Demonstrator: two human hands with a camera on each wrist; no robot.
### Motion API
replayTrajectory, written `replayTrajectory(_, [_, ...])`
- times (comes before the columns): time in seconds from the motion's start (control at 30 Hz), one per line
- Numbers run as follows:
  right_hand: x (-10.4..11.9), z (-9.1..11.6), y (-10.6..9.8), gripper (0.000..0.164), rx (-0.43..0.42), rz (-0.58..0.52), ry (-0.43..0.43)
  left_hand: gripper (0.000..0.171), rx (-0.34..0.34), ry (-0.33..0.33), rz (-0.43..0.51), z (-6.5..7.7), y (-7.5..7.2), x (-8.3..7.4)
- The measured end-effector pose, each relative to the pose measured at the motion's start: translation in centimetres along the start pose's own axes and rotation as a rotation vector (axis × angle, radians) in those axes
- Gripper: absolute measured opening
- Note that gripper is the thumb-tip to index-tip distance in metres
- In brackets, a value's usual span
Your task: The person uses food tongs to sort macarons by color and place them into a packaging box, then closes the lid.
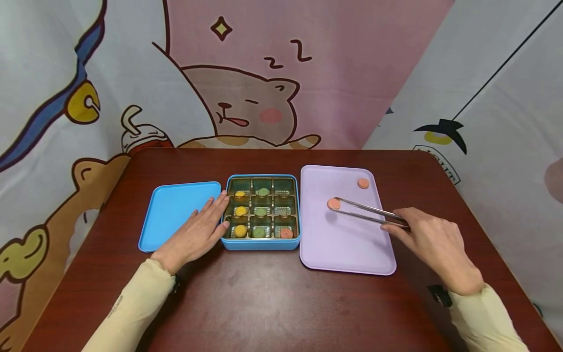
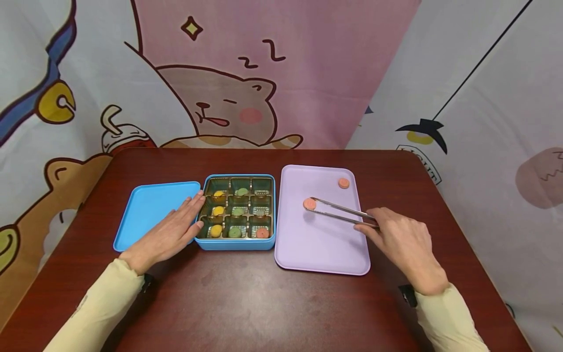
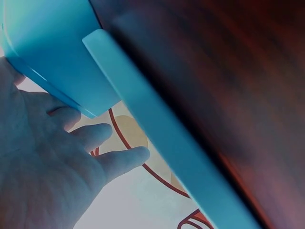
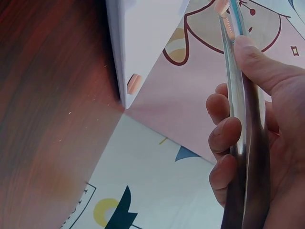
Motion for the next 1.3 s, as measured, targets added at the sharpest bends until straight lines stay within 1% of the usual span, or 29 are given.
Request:
replayTrajectory(0.23, [0.6,-0.5,-0.1,0.040,-0.004,-0.004,-0.011,0.068,-0.007,0.003,0.000,0.0,0.0,0.0])
replayTrajectory(0.43, [1.5,-1.0,0.3,0.041,0.018,-0.012,-0.007,0.068,-0.006,0.006,-0.005,-0.1,0.0,0.0])
replayTrajectory(0.73, [3.2,-2.0,0.1,0.039,-0.007,-0.046,-0.055,0.069,-0.009,0.000,-0.001,-0.1,0.1,0.1])
replayTrajectory(0.9, [4.2,-2.6,0.3,0.063,0.000,-0.059,-0.076,0.069,-0.010,0.002,-0.002,-0.1,0.1,0.1])
replayTrajectory(0.97, [4.5,-2.9,0.3,0.067,-0.003,-0.061,-0.087,0.069,-0.010,0.001,-0.003,-0.1,0.1,0.1])
replayTrajectory(1.0, [4.7,-3.0,0.3,0.063,-0.006,-0.061,-0.093,0.069,-0.009,0.000,-0.003,-0.1,0.1,0.1])
replayTrajectory(1.13, [5.5,-3.5,0.2,0.041,-0.018,-0.060,-0.120,0.069,-0.010,-0.001,-0.003,-0.1,0.1,0.2])
replayTrajectory(1.2, [5.9,-3.8,0.2,0.036,-0.023,-0.057,-0.135,0.069,-0.012,0.001,-0.004,-0.1,0.1,0.1])
replayTrajectory(1.3, [6.4,-4.2,0.2,0.036,-0.019,-0.056,-0.156,0.069,-0.015,0.003,-0.006,-0.1,0.1,0.1])
Point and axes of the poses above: each hand's wrist, its own z-axis away from the middle knuckle, its own y-axis out of the palm, x = y × z, the point moved 10 cm from there along -z, towards the middle knuckle, and after that the axes turned 8 degrees about z, right-handed, at the moved point
